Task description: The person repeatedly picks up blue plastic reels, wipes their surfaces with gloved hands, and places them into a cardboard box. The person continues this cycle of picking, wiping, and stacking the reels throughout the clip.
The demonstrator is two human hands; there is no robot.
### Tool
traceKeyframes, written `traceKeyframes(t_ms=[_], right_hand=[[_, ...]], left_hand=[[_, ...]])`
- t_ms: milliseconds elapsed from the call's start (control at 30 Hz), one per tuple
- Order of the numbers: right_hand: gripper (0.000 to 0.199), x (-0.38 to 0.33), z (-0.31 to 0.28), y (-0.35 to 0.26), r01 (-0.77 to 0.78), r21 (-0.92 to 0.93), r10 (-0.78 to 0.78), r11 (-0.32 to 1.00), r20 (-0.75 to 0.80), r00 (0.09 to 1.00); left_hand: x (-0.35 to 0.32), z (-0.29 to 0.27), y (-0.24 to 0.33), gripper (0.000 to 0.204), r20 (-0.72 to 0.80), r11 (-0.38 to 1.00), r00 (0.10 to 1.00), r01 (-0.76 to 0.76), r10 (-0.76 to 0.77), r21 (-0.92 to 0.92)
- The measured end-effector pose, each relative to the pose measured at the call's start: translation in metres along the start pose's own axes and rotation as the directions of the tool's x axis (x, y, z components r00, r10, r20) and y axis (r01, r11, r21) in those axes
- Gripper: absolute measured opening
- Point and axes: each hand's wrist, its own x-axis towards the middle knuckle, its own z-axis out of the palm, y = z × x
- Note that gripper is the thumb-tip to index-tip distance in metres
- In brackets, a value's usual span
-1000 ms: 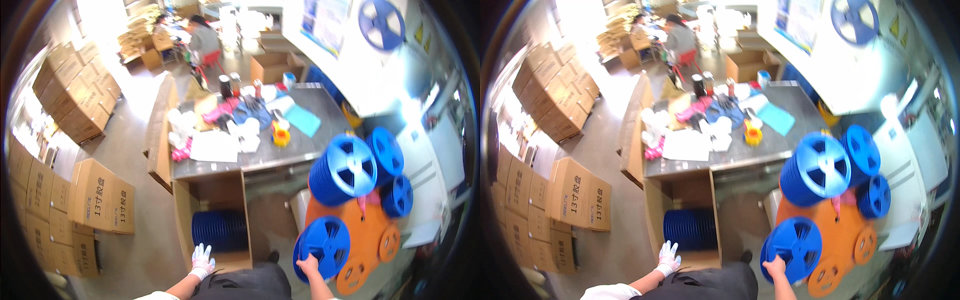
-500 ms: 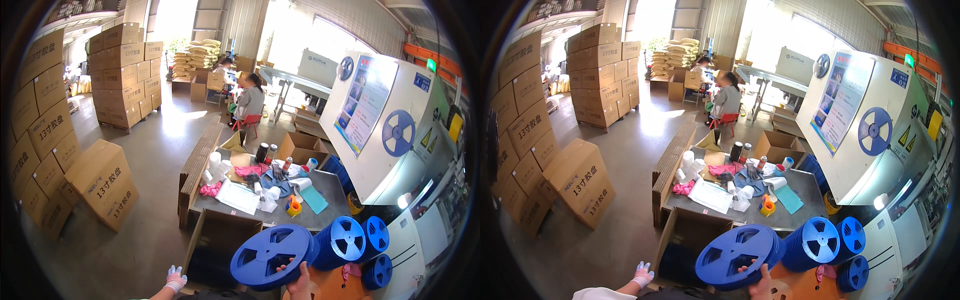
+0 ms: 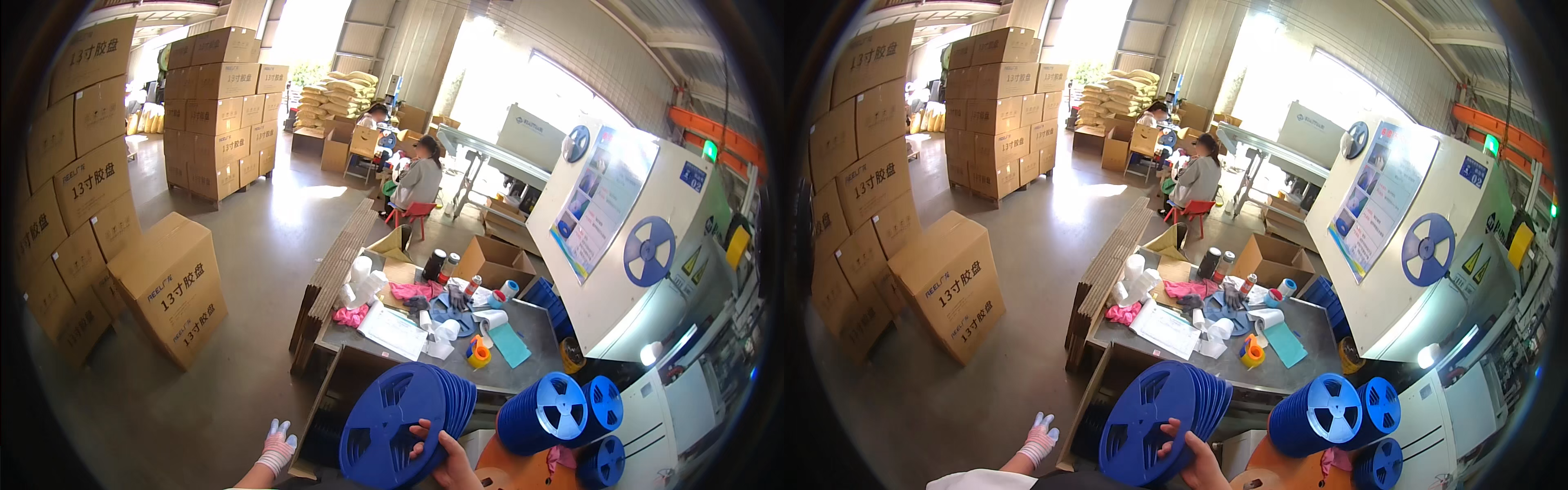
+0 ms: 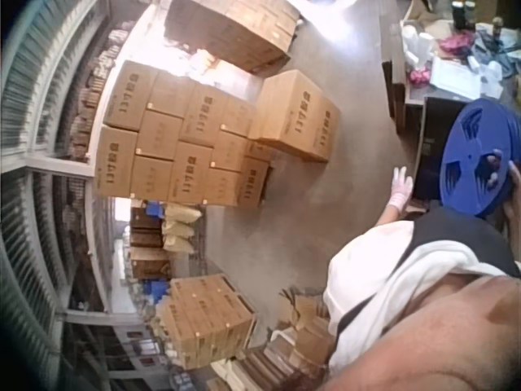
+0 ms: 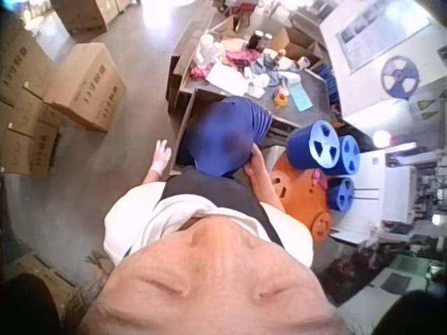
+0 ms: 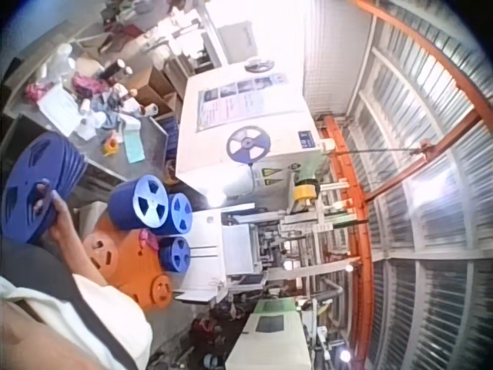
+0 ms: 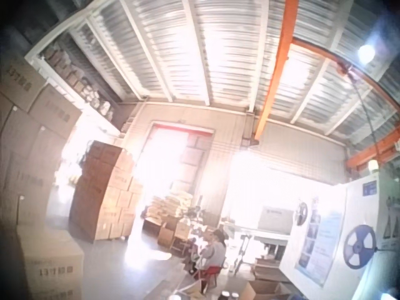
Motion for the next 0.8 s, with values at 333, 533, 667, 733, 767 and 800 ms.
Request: traceKeyframes(t_ms=[333, 533, 667, 733, 767, 800], right_hand=[[0.012, -0.022, 0.031, 0.012, 0.140, 0.091, -0.131, 0.986, -0.101, 0.986], [0.015, -0.017, 0.027, 0.010, 0.083, 0.149, -0.091, 0.985, 0.049, 0.995], [0.016, -0.011, 0.025, 0.009, -0.014, 0.076, -0.006, 0.997, 0.246, 0.969], [0.017, -0.009, 0.024, 0.010, -0.038, 0.021, 0.031, 0.999, 0.259, 0.965], [0.018, -0.008, 0.023, 0.012, -0.070, 0.039, 0.063, 0.997, 0.174, 0.983], [0.018, -0.007, 0.022, 0.013, -0.074, 0.058, 0.062, 0.996, 0.192, 0.979]], left_hand=[[0.017, 0.014, 0.040, 0.055, 0.094, 0.984, 0.991, -0.084, 0.100, -0.159], [0.034, 0.022, 0.167, 0.065, -0.073, 0.811, 0.808, -0.580, 0.585, 0.081], [-0.006, -0.001, 0.259, 0.079, -0.111, 0.775, 0.790, -0.613, 0.603, -0.153], [-0.035, -0.011, 0.279, 0.082, -0.120, 0.655, 0.657, -0.753, 0.744, -0.061], [-0.043, -0.013, 0.283, 0.078, -0.060, 0.579, 0.582, -0.813, 0.811, -0.058], [-0.044, -0.015, 0.284, 0.075, -0.062, 0.476, 0.480, -0.877, 0.875, -0.069]])
